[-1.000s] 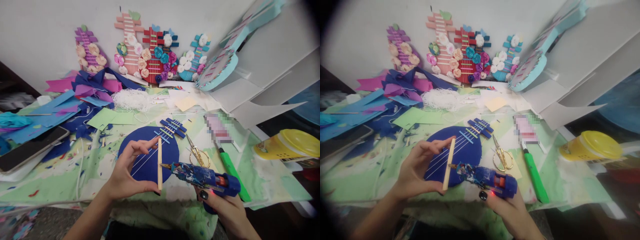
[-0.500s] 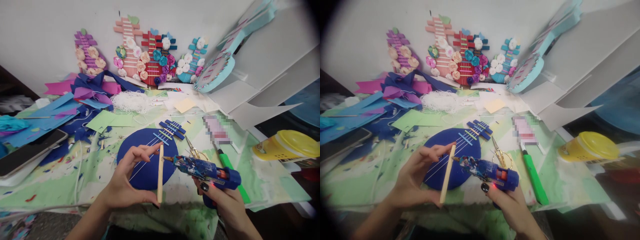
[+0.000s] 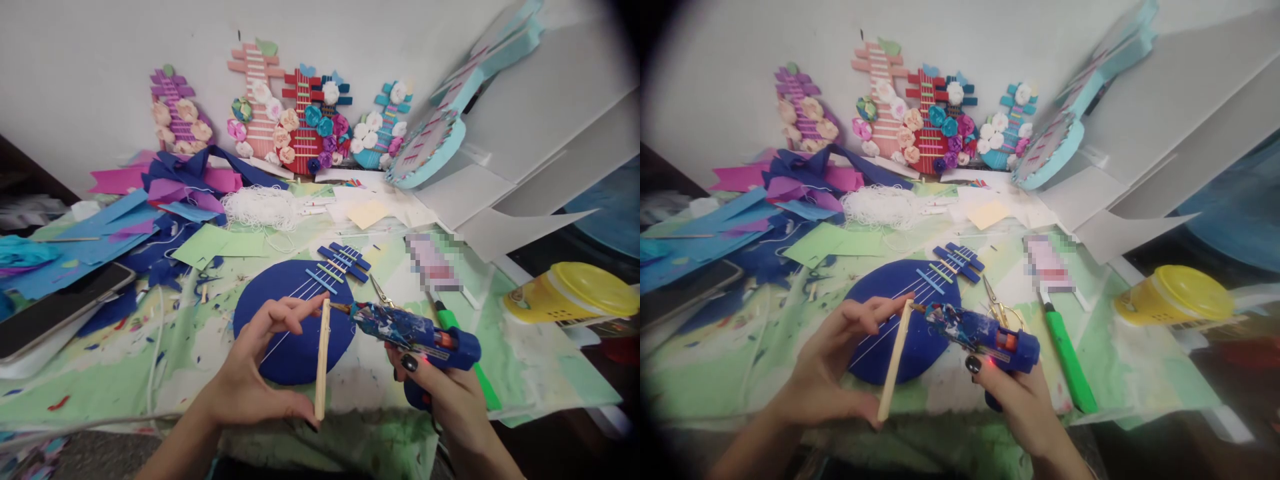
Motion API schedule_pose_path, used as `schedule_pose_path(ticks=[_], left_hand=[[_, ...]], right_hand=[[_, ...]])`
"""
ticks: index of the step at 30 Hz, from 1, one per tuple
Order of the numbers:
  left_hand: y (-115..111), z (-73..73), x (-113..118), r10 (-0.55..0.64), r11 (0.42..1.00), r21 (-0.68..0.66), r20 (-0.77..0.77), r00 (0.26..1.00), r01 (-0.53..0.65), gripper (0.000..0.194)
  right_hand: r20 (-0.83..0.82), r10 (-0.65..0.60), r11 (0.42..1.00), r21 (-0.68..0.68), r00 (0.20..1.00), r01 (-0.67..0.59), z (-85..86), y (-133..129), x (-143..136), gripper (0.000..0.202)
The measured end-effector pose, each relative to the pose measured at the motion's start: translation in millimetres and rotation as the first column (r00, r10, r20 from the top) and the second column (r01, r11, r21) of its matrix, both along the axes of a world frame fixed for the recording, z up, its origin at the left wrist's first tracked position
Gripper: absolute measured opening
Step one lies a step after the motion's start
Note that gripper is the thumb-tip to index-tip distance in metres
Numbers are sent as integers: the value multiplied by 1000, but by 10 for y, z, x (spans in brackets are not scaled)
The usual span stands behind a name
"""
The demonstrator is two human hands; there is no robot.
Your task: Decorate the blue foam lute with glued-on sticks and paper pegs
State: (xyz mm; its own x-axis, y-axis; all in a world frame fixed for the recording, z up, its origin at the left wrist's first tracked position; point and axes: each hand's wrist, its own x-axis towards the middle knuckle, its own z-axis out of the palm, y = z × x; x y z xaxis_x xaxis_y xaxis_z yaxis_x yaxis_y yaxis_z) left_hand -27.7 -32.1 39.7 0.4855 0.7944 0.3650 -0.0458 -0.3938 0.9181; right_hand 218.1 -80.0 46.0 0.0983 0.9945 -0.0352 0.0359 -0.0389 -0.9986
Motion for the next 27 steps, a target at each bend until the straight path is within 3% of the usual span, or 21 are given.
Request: schedule_pose_path(ticks=[7,13,21,27], left_hand=[[-4,-30,-8,-12,1000,-21,18,1000,12,71],[0,-44,-17,-18,998,-53,75,997,22,72],[-20,-38,-23,-55,998,-38,119,991,60,74],[-16,-65,-26,-54,995,-70,162,985,66,75]], right_hand=[[-24,-14,1000,-9,1000,14,-7,-19,19,24],[-101,169,986,10,980,-169,-36,-15,64,24],[-257,132,991,23,957,-130,11,179,-76,26],[-377,230,962,-49,897,-268,-104,96,-34,23]])
